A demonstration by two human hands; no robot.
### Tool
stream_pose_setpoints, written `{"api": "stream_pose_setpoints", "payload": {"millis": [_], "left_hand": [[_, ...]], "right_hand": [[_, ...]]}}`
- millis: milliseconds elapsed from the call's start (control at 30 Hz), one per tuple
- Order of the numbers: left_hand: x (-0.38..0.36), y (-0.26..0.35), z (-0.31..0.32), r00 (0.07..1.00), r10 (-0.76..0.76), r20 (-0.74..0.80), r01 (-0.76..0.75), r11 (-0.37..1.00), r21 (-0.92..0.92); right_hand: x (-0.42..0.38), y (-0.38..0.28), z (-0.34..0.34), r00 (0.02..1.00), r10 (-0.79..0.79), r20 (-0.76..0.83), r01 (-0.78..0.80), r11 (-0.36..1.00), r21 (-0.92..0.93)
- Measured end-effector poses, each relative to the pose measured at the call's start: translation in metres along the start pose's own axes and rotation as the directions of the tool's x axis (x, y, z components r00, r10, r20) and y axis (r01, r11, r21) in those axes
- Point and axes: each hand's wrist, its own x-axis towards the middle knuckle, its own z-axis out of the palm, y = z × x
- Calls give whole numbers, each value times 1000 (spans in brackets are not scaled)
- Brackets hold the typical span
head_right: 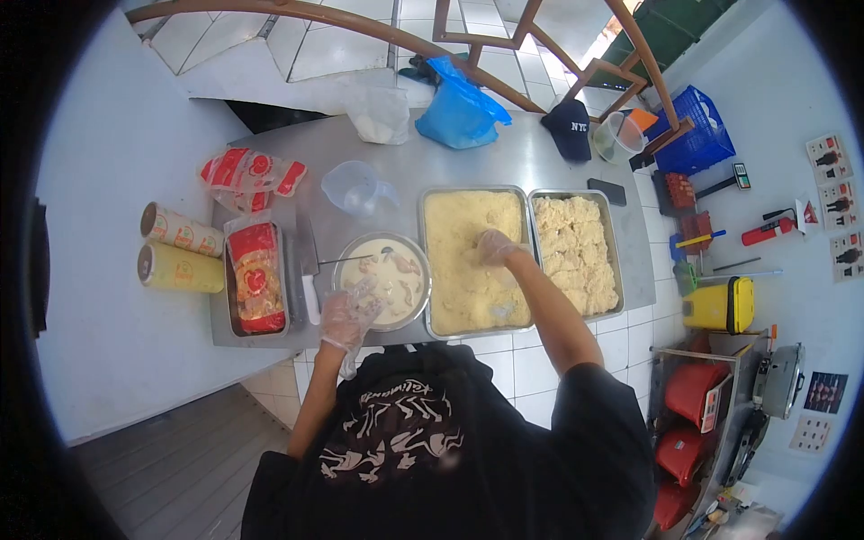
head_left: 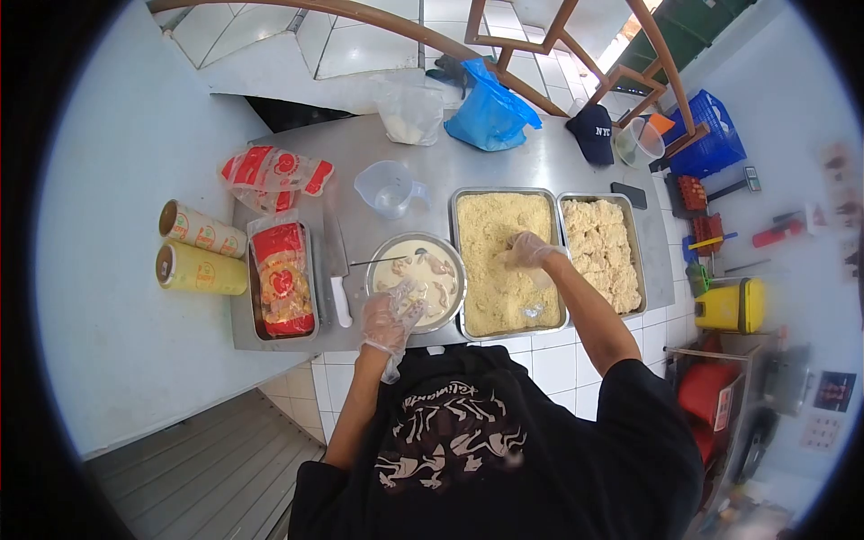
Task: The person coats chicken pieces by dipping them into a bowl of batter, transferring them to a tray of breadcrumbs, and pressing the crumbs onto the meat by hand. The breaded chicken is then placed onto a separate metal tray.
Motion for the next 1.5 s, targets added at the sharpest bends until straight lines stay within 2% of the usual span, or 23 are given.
{"api": "stream_pose_setpoints", "payload": {"millis": [67,100,133,167,200,267,333,400,467,600,700,767,867,967,1067,1100,1133,1200,1267,1333,1400,1467,1500], "left_hand": [[1,-3,3,996,80,-32,-79,996,29],[2,-2,4,1000,20,-6,-20,999,-47],[1,-1,4,999,-39,28,42,992,-118],[2,2,4,999,-38,30,41,992,-120],[3,4,3,999,-28,47,34,992,-124],[6,10,1,998,-14,65,22,992,-127],[8,14,1,992,-64,105,77,990,-118],[9,2,13,995,-36,90,46,992,-117],[7,-1,15,997,-15,72,23,993,-112],[8,8,6,996,-4,88,8,999,-41],[7,-2,16,995,-32,94,41,995,-92],[8,-1,17,997,-33,69,43,987,-153],[11,8,16,997,-26,79,33,995,-91],[13,0,26,995,-17,94,28,993,-118],[13,-16,38,995,-57,83,70,984,-162],[17,4,28,991,-40,129,55,991,-120],[19,14,23,985,-27,168,41,996,-78],[18,-9,35,984,-40,176,71,983,-171],[18,-13,41,982,-52,183,100,961,-259],[21,9,29,984,-19,177,24,999,-28],[21,-6,36,980,-57,190,74,994,-83],[22,-7,37,974,-94,205,123,983,-134],[25,7,29,972,-108,210,119,992,-40]], "right_hand": [[-2,1,15,985,49,-164,-15,980,201],[1,4,19,986,50,-161,-18,980,198],[5,6,25,991,23,-130,-13,996,83],[3,1,22,995,-1,-98,-3,999,-32],[-1,-2,19,995,2,-97,-5,1000,-31],[-12,-9,14,982,107,-153,-84,985,149],[-15,-15,13,979,127,-160,-99,980,171],[-23,-18,10,976,145,-162,-113,975,191],[-37,-20,-1,968,183,-175,-99,910,402],[-78,-29,-38,962,200,-187,-122,924,361],[-113,-43,-72,955,285,-85,-217,862,458],[-127,-34,-75,914,343,-215,-133,757,640],[-137,-36,-82,872,416,-256,-138,712,688],[-137,-31,-80,884,392,-253,-122,717,686],[-134,14,-64,856,386,-343,-38,709,704],[-151,26,-82,832,448,-327,40,541,840],[-163,27,-97,826,477,-299,55,461,886],[-177,54,-107,789,526,-319,96,406,909],[-188,73,-114,754,531,-387,124,463,878],[-193,94,-115,718,528,-453,150,519,842],[-188,118,-106,638,630,-444,-67,619,782],[-183,133,-97,615,650,-446,-118,636,763],[-179,141,-92,597,664,-451,-171,654,737]]}}
